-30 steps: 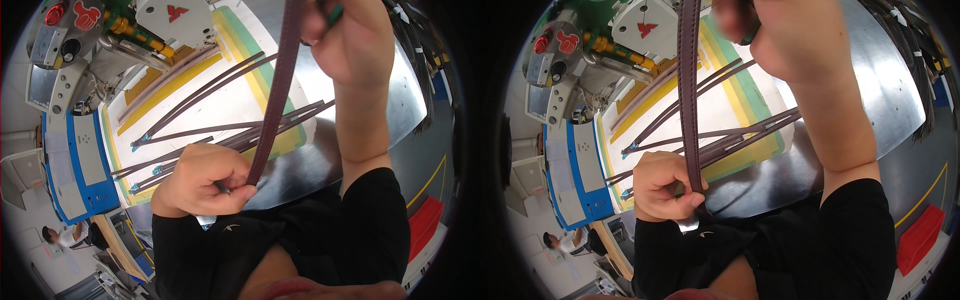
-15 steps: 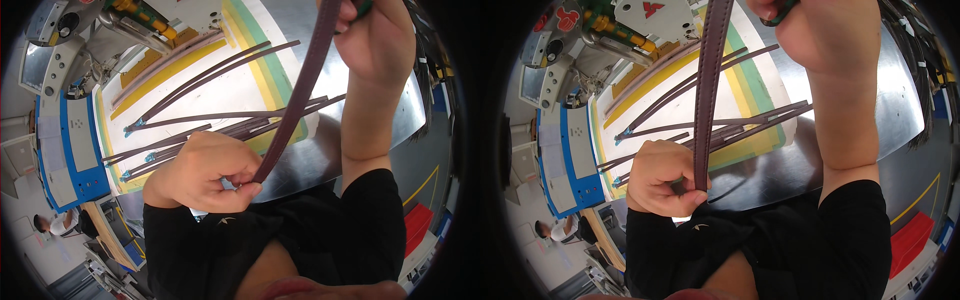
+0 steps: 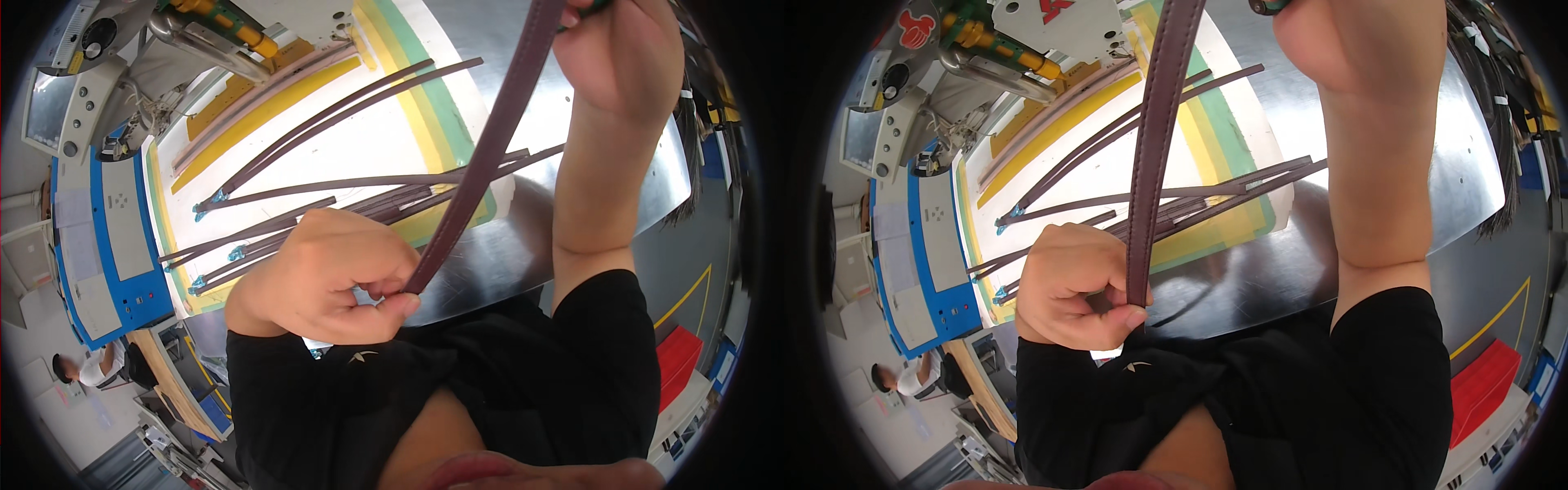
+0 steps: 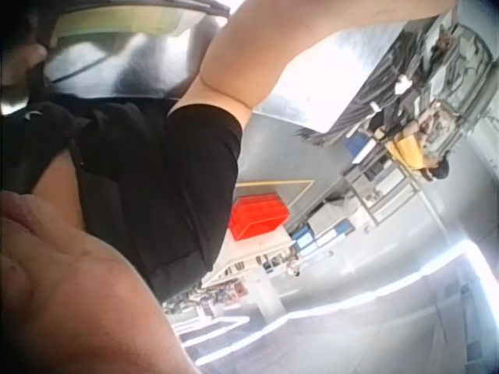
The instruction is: The person aligns multiple dark brown cables on a marked work surface, secures them with blue clips, and uses a machine to process the ends. The person repeatedly picks up, aligns, and clips the cables, then feeds them into the machine for processing.
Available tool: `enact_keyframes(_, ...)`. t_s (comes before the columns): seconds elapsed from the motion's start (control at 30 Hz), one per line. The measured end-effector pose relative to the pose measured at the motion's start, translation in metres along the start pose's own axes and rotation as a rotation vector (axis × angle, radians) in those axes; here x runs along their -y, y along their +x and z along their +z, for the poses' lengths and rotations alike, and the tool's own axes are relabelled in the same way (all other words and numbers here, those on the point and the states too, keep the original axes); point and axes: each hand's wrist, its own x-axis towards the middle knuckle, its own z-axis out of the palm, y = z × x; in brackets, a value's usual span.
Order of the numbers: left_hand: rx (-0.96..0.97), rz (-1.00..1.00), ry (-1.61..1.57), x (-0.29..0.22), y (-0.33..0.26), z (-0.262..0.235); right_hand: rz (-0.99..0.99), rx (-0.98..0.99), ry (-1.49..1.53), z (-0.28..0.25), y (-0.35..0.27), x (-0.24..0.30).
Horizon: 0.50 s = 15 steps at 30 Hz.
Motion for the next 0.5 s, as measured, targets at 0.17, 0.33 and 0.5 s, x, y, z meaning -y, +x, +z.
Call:
enact_keyframes(0.17,-0.006,-0.014,-0.008,0.002,0.0,0.001,-0.105,0.017,-0.019,-0.013,0.008,0.003)
enact_keyframes(0.33,-0.017,-0.01,-0.031,0.003,-0.001,0.001,-0.245,-0.107,-0.132,-0.03,0.022,0.015)
enact_keyframes(0.5,0.002,-0.014,-0.054,-0.001,0.002,-0.003,-0.243,-0.12,-0.075,-0.044,0.027,0.022)
